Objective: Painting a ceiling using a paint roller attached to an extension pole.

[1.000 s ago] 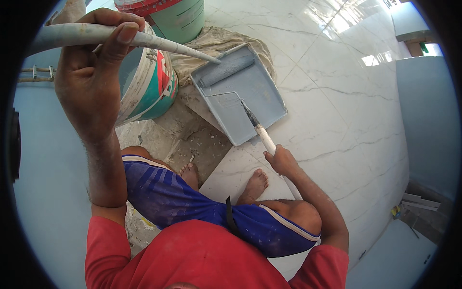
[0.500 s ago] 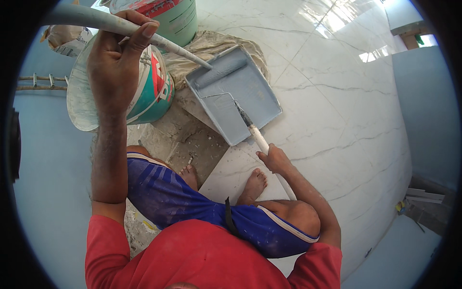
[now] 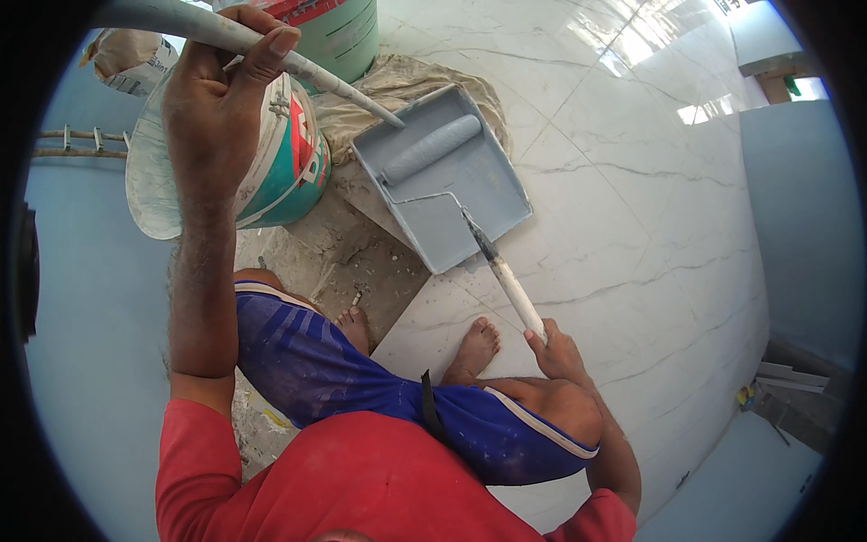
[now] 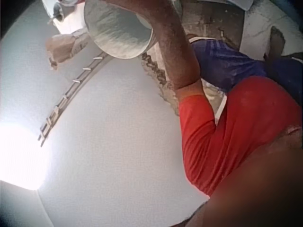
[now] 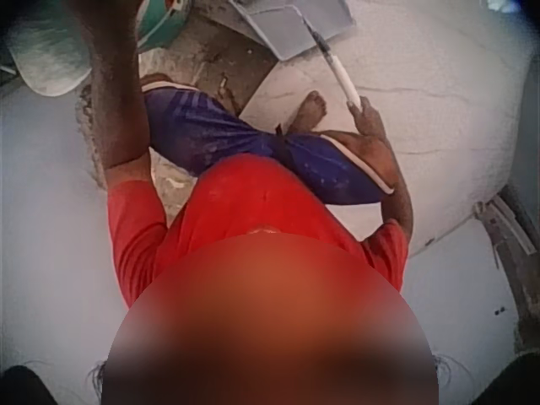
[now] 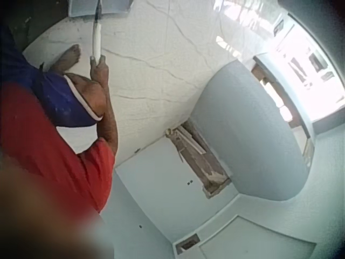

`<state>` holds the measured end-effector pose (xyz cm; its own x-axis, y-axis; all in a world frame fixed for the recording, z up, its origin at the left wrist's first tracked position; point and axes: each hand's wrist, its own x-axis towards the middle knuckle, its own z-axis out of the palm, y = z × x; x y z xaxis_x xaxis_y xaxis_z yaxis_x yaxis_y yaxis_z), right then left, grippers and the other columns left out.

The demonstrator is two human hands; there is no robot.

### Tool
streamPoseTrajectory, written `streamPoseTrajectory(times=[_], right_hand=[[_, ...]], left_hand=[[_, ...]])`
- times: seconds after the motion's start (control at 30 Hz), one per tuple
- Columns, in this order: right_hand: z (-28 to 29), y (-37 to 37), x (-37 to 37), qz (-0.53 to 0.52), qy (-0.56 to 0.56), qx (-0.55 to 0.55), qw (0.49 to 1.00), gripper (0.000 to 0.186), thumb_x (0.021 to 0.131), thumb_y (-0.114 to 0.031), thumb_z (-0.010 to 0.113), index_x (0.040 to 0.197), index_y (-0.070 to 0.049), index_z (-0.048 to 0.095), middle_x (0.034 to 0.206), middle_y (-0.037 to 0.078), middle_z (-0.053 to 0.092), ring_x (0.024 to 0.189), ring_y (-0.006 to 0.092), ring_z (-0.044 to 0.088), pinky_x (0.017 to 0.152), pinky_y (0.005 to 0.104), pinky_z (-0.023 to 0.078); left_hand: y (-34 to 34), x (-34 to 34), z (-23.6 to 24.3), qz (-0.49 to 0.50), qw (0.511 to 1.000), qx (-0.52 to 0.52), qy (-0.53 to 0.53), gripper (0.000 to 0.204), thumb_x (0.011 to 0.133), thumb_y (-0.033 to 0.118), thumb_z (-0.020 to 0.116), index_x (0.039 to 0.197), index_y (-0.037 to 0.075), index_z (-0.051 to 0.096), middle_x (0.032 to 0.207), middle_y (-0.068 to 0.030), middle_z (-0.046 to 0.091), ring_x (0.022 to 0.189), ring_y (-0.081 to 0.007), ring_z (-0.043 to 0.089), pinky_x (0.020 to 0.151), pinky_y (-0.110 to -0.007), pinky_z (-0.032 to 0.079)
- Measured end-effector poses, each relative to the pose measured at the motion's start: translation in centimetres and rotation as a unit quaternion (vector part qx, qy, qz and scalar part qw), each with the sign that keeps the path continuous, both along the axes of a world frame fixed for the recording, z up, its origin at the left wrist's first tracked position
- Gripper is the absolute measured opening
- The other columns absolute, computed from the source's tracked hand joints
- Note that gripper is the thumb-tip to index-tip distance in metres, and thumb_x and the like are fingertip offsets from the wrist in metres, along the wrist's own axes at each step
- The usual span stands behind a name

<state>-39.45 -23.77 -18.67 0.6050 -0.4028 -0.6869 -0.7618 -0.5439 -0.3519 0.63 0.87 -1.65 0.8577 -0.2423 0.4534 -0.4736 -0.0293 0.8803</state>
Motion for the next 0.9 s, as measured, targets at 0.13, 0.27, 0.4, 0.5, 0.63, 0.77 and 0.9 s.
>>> streamPoseTrajectory(times=[0.13,0.27,0.4,0.5,0.63,0.77,0.9], right_hand=[[-1.0,0.9,1.3,0.025,0.056,-0.043,0.997,0.05,0.099,-0.048,0.054,0.105,0.002,0.056,0.08,0.027,0.067,0.078,0.0459,0.067,0.068,0.0517,0.051],[-1.3,1.2,1.7,0.021,0.052,-0.039,0.998,0.051,0.099,-0.048,0.054,0.102,0.003,0.055,0.08,0.027,0.067,0.078,0.0463,0.067,0.067,0.0523,0.051],[-0.9,0.6,2.1,0.034,0.058,-0.056,0.996,0.051,0.098,-0.048,0.054,0.102,0.002,0.056,0.08,0.026,0.067,0.079,0.0461,0.067,0.068,0.0524,0.051],[-0.3,1.0,3.0,0.034,0.063,-0.044,0.996,0.051,0.098,-0.048,0.055,0.103,0.002,0.056,0.081,0.026,0.068,0.08,0.046,0.067,0.07,0.0525,0.051],[0.0,0.5,2.1,0.036,0.056,-0.047,0.997,0.05,0.098,-0.048,0.056,0.103,0.001,0.056,0.082,0.026,0.068,0.08,0.0457,0.067,0.07,0.0523,0.051],[-0.1,0.4,1.3,0.026,0.071,-0.056,0.996,0.049,0.098,-0.048,0.056,0.103,0.001,0.057,0.08,0.026,0.068,0.08,0.0456,0.067,0.069,0.0521,0.051],[-0.5,0.1,1.2,0.025,0.054,-0.041,0.997,0.049,0.097,-0.048,0.057,0.102,0.001,0.057,0.08,0.026,0.068,0.08,0.0456,0.068,0.068,0.0528,0.052]], left_hand=[[-0.2,-1.0,0.9,0.01,1.0,0.015,-0.002,0.017,0.093,0.011,0.07,0.101,0.003,0.058,0.084,-0.003,0.058,0.076,-0.0099,0.055,0.07,-0.027,0.048],[-0.3,-1.0,1.0,-0.004,1.0,0.003,0.023,0.017,0.092,0.009,0.071,0.101,0.004,0.058,0.085,-0.0035,0.06,0.078,-0.01,0.056,0.071,-0.027,0.048],[0.1,-1.1,1.1,0.011,0.999,0.03,0.001,0.018,0.091,0.009,0.072,0.102,0.004,0.059,0.085,-0.0036,0.062,0.077,-0.0098,0.057,0.071,-0.027,0.05],[0.8,0.5,0.2,-0.032,0.997,-0.026,-0.064,0.019,0.09,0.008,0.072,0.102,0.003,0.059,0.084,-0.0043,0.062,0.073,-0.009,0.057,0.068,-0.025,0.05],[1.2,-0.6,2.6,-0.003,0.999,-0.027,-0.032,0.019,0.09,0.008,0.072,0.103,0.002,0.059,0.084,-0.0066,0.064,0.074,-0.0107,0.061,0.068,-0.025,0.054],[1.7,-0.4,3.4,0.055,0.988,-0.061,-0.134,0.019,0.092,0.008,0.07,0.105,0.0,0.058,0.088,-0.0114,0.067,0.081,-0.0193,0.07,0.073,-0.032,0.063],[0.9,-1.3,6.1,0.123,0.983,-0.019,-0.134,0.024,0.093,0.014,0.07,0.108,0.0,0.058,0.087,-0.0118,0.068,0.081,-0.0198,0.071,0.074,-0.033,0.064]])
